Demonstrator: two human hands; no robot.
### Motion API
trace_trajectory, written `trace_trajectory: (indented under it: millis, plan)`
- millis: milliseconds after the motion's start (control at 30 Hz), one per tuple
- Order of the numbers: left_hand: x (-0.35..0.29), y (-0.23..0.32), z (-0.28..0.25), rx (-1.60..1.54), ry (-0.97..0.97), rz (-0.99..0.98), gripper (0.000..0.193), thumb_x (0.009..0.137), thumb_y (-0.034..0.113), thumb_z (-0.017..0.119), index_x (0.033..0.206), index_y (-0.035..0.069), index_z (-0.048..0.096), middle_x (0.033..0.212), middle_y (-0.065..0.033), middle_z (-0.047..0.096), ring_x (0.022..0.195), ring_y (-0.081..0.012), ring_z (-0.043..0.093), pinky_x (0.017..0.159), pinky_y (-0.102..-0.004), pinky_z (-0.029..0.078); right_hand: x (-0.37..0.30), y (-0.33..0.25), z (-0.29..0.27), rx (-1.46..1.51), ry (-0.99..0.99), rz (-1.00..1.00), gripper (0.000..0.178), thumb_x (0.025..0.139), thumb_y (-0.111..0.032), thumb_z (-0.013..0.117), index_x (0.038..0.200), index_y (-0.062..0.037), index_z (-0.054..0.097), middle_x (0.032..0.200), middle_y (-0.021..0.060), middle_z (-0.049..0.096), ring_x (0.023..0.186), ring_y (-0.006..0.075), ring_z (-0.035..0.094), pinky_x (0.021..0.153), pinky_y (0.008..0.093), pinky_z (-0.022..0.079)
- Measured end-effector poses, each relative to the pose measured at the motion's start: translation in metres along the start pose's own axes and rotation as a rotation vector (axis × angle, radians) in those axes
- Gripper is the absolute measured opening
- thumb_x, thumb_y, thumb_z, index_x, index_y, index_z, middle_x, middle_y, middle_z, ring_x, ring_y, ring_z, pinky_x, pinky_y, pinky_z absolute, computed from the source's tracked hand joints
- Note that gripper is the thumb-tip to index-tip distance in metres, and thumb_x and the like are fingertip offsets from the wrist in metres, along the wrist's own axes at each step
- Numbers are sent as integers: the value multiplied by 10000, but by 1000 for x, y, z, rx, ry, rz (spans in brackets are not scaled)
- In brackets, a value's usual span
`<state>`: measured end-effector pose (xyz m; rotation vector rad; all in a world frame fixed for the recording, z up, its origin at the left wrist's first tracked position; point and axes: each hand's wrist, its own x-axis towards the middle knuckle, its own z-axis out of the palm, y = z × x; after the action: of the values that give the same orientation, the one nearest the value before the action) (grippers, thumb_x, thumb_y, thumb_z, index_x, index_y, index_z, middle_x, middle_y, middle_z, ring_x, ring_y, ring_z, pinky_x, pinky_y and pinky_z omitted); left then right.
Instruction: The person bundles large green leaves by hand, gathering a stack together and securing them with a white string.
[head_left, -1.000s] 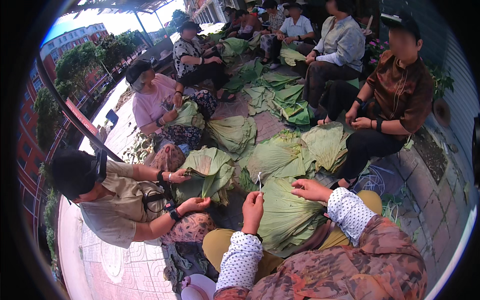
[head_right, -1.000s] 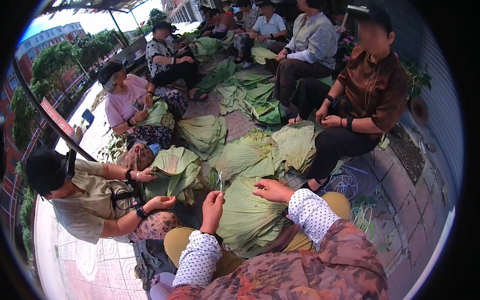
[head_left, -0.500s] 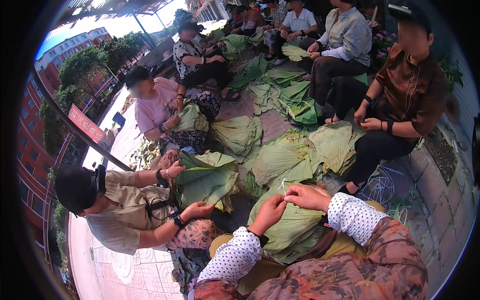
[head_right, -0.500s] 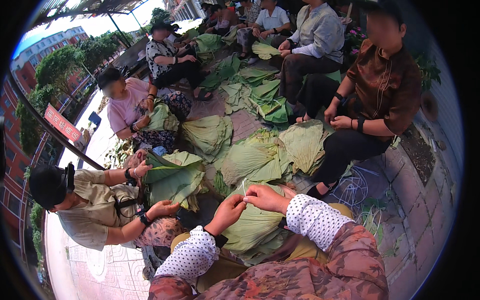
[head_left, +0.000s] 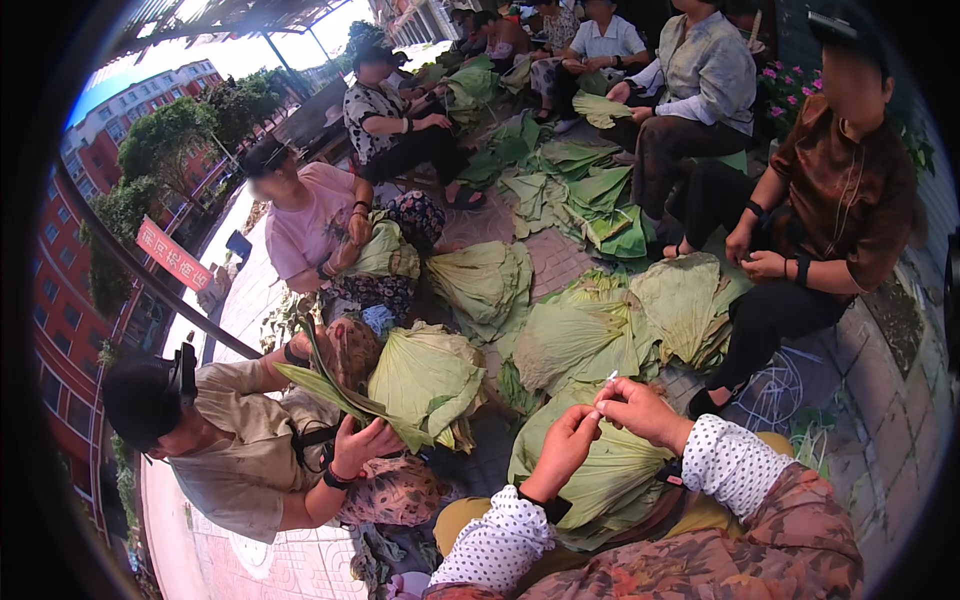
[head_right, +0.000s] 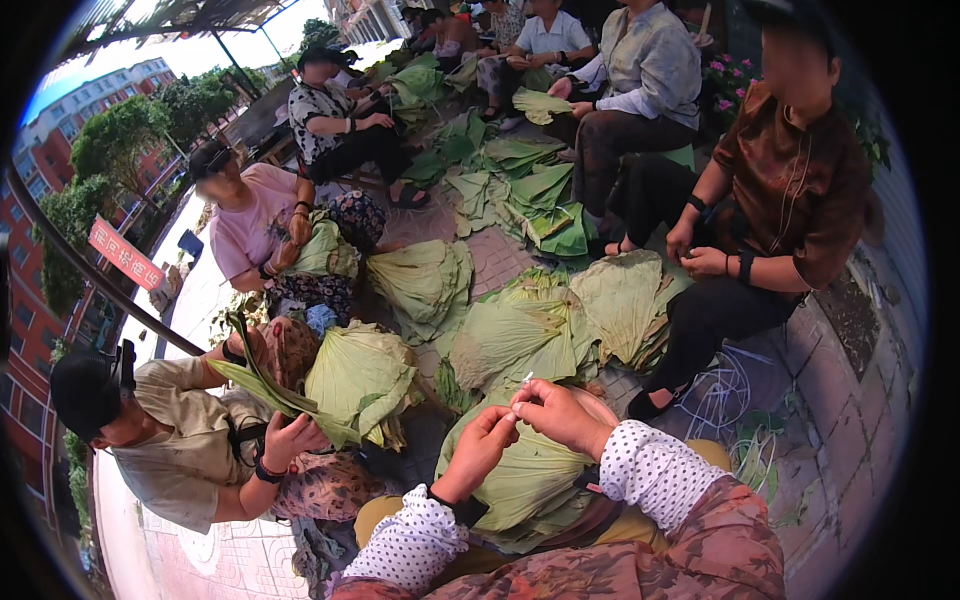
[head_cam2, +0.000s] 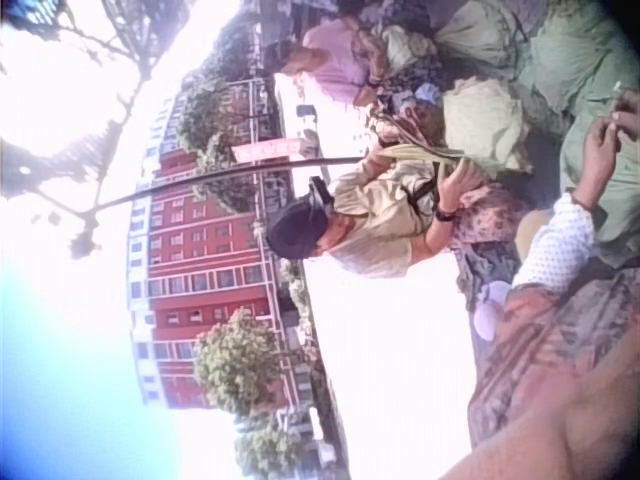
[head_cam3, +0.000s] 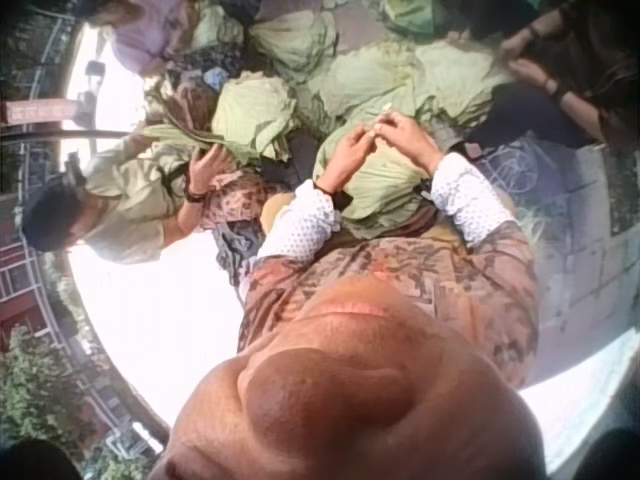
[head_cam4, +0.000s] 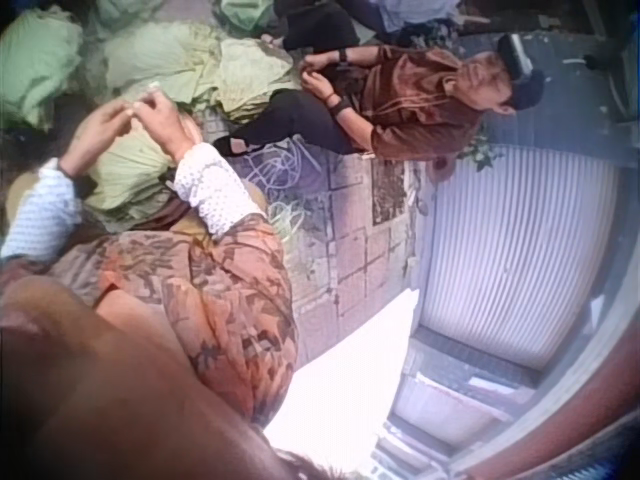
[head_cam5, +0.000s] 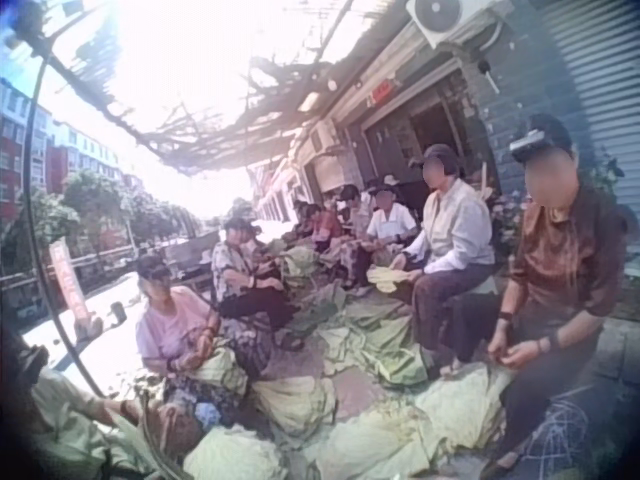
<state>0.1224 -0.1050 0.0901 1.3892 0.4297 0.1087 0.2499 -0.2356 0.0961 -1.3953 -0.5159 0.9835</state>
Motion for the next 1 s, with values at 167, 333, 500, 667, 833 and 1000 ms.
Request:
trace_trajectory:
  millis: [167,333,500,667,833,1000]
  plan:
    - [-7,-4,-3,19,20,-19,167,1035,178,552,1047,26,620,811,13,592,725,-66,523,661,-214,423,-9,-4,6,-24,-8,-22,162,956,-166,649,1037,-38,593,892,2,618,746,80,555,659,253,477]
    - [-19,-8,-1,73,10,-34,171,1023,184,578,1049,26,638,808,16,598,728,-64,529,663,-210,425,-14,2,2,-26,20,-26,226,967,-232,650,1057,-30,599,880,10,625,727,71,565,606,239,478]
    - [-17,-6,-9,47,61,-6,166,1007,174,600,1038,22,658,787,9,615,725,-60,543,664,-211,428,-12,-2,-6,68,17,-31,189,978,-169,627,1094,-22,606,906,14,623,747,72,575,595,229,481]
    - [-14,21,-12,64,108,87,179,993,168,623,1080,13,636,853,4,626,793,-75,563,747,-228,449,-7,-23,-1,123,33,-66,192,998,-154,588,1121,-9,608,898,10,616,769,76,576,670,236,499]
    - [-7,19,-6,7,113,93,158,988,143,627,1091,24,643,937,17,645,816,-67,564,764,-229,456,-8,-19,5,129,-35,-69,190,1007,-141,563,1131,-8,617,919,16,623,809,75,593,689,234,515]
    - [-10,18,-2,-52,124,147,124,982,121,629,1063,29,647,925,17,642,787,-62,544,728,-219,440,-12,-16,10,129,-47,-83,192,1010,-139,555,1139,-9,613,953,22,623,815,77,593,684,232,516]
